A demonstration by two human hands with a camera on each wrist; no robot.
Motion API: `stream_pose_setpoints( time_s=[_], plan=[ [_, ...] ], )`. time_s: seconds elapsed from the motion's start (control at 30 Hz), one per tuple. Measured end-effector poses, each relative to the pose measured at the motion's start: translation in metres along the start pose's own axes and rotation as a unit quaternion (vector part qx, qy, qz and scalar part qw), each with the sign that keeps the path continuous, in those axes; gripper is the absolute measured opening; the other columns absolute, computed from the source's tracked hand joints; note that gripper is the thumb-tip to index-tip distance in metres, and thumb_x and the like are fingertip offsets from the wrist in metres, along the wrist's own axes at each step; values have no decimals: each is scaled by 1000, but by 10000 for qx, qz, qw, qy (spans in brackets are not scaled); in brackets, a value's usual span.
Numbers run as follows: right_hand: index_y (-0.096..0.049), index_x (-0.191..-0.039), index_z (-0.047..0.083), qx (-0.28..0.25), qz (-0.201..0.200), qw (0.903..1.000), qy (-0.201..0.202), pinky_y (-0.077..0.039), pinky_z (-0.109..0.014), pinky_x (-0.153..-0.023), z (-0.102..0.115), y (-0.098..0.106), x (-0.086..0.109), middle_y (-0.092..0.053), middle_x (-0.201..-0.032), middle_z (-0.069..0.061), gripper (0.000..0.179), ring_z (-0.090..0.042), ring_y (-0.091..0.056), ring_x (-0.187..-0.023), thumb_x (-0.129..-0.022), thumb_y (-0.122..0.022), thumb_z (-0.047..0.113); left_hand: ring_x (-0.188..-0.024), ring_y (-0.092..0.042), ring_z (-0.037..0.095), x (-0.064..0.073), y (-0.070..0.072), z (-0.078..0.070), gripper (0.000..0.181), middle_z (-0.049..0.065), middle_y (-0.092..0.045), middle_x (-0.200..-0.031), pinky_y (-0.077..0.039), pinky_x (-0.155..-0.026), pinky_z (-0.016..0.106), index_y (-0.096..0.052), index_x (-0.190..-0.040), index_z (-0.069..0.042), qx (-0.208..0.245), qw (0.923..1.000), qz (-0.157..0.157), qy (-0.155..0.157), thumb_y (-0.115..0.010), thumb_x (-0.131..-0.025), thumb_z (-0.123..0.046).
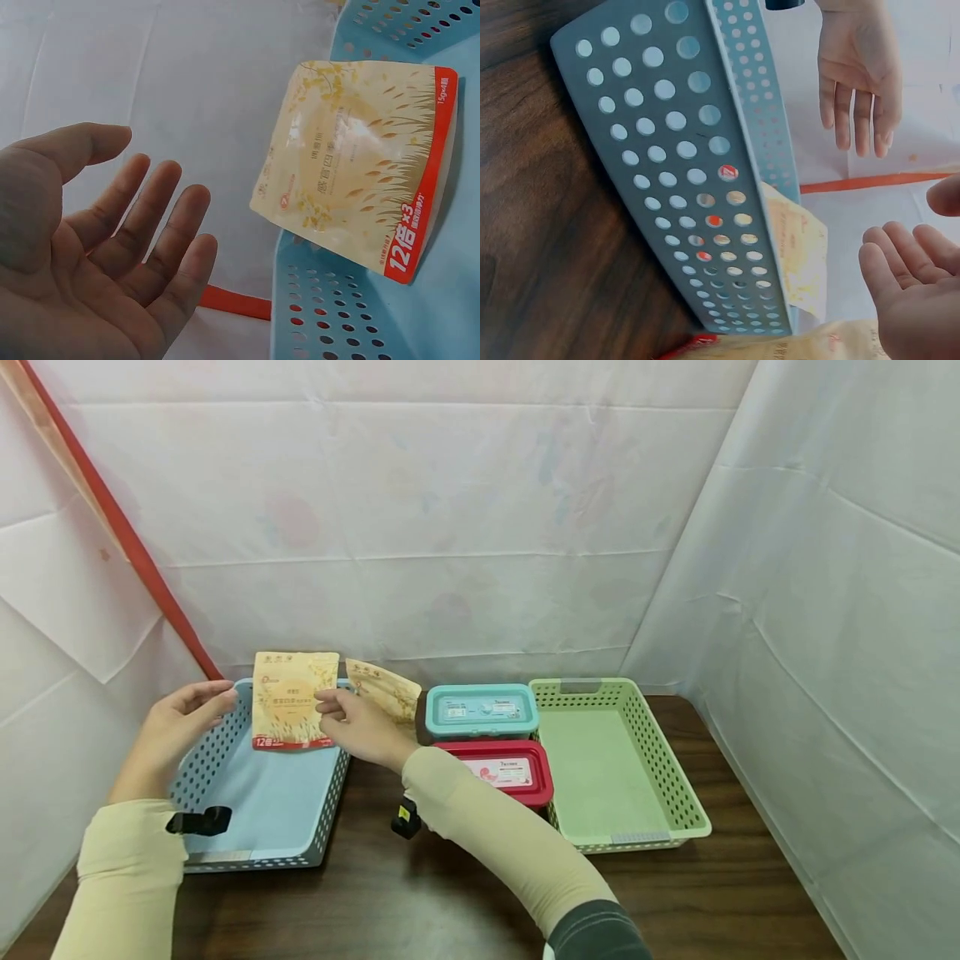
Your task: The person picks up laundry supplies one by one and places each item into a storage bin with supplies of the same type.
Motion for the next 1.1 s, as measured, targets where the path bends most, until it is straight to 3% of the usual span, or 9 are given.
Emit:
stream_pose_setpoints(
  time_s=[0.13, 0.3, 0.43, 0.7, 0.9, 1.0, 1.1],
  plan=[
    [-44, -151, 20, 139, 59, 9998, 120, -47, -25, -97, 4, 6, 5, -55, -136, 5, 44, -4, -51, -120, -107, -47, 27, -112, -46, 23, 2, 1, -6, 68, 14, -54, -126, -40, -96, 60, -46, -148, -8, 72, 9999, 28, -94, -53, -100, -55],
    [-44, -151, 20, 289, 67, 9992, 259, -46, -25, -98, 7, 13, 11, -56, -134, 6, 45, -3, -52, -119, -107, -47, 25, -112, -49, 23, 3, 2, -11, 67, 14, -55, -123, -42, -91, 48, -46, -148, -6, 2, 9997, 68, -238, -53, -100, -53],
    [-45, -151, 19, 442, 70, 9986, 293, -46, -25, -99, 9, 18, 16, -56, -133, 7, 44, -3, -52, -118, -107, -48, 25, -111, -50, 18, 4, 3, -15, 66, 9, -57, -118, -41, -90, 43, -47, -147, -6, 43, 9992, 189, -352, -54, -100, -52],
    [-47, -148, 16, 538, -20, 9977, 412, -46, -25, -100, 13, 38, 32, -58, -134, 1, 43, -7, -53, -119, -105, -51, 18, -105, -52, 9, 6, 4, -22, 60, 2, -62, -114, -42, -95, 52, -51, -143, -8, 92, 9970, 368, -669, -56, -100, -50],
    [-46, -150, 13, 655, -85, 9972, 337, -46, -27, -101, 8, 52, 41, -57, -135, -4, 45, -10, -54, -120, -105, -50, 15, -101, -57, 4, 7, 2, -25, 54, -9, -63, -108, -44, -93, 47, -54, -141, -10, 40, 9950, 457, -884, -57, -101, -45],
    [-47, -149, 14, 694, -176, 9972, 231, -46, -29, -101, 5, 59, 46, -58, -135, -5, 44, -10, -54, -119, -106, -51, 16, -102, -58, 6, 5, -2, -28, 55, -4, -64, -111, -44, -94, 47, -54, -142, -8, -20, 9943, 472, -955, -57, -102, -45],
    [-48, -148, 13, 710, -301, 9968, 185, -47, -32, -100, 1, 65, 50, -58, -135, -9, 42, -11, -55, -118, -105, -51, 16, -106, -58, 13, 4, -9, -30, 56, 8, -64, -118, -44, -96, 49, -52, -143, -6, -66, 9944, 457, -956, -56, -102, -44]
  ],
)
Point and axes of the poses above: each hand's wrist, its own x-axis away from the middle knuckle, its own y-axis out of the back of the hand, z = x × y, the point moved 1 cm from there along -x, towards the middle knuckle
